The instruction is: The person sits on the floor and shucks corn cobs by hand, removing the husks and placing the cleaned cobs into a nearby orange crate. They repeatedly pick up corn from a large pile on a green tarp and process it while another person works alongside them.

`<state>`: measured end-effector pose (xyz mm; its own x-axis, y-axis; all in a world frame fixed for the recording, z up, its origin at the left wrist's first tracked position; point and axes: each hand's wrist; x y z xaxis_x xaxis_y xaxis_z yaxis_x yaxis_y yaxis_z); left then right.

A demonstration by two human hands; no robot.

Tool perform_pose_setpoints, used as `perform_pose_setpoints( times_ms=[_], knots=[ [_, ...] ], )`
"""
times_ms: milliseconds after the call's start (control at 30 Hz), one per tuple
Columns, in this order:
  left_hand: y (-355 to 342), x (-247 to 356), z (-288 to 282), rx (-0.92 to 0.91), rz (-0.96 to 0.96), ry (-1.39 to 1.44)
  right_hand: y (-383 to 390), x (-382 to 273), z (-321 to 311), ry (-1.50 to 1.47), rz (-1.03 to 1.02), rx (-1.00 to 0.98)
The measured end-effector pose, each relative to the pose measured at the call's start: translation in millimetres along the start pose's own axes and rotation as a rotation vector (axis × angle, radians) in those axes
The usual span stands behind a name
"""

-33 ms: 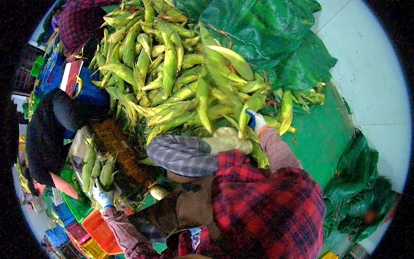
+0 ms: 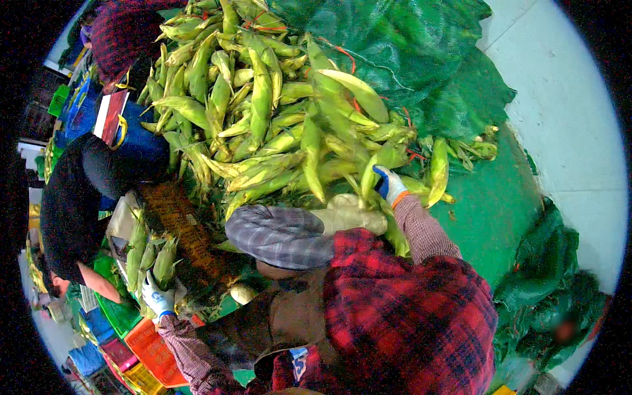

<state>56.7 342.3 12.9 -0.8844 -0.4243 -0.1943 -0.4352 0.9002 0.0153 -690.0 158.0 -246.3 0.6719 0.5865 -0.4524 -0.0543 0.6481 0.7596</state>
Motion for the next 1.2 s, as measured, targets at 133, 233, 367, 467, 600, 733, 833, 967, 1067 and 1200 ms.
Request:
perform_pose_setpoints(
  times_ms=[133,233,367,467,600,733,833,967,1067,1200],
  knots=[
    [4,-3,-8,0.004,-0.006,0.016,33,27,117,0.290,-0.177,-0.192],
    [8,-2,-11,0.010,-0.018,0.005,66,20,217,0.599,-0.171,-0.425],
    [4,-5,-2,0.049,0.029,0.021,30,21,255,0.726,-0.433,-0.547],
    [10,-11,-4,0.035,-0.004,-0.019,41,-19,241,1.207,-0.452,-0.121],
    [11,-17,0,0.060,0.011,0.016,61,-83,122,1.666,-0.527,0.630],
    [2,-5,1,0.040,0.039,0.031,81,-103,-63,1.692,-0.208,1.454],
    [11,-20,-4,0.051,0.013,0.017,49,-87,-124,1.573,0.109,1.263],
    [1,-10,11,0.030,0.042,0.020,43,-87,-188,1.556,0.351,0.785],
    [4,-19,8,0.030,0.023,-0.009,61,-82,-175,1.333,0.484,0.516],
    [3,-9,3,0.003,-0.025,-0.005,104,-46,-160,0.808,0.568,0.231]
  ],
)
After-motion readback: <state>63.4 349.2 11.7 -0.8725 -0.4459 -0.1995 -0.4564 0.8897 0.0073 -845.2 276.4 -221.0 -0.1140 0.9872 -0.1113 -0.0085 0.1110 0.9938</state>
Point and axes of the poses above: each hand's wrist, its own y-axis away from the middle knuckle, its own z-axis out of the palm, x = y × z, and after that the axes turned 4 degrees about z, right-handed
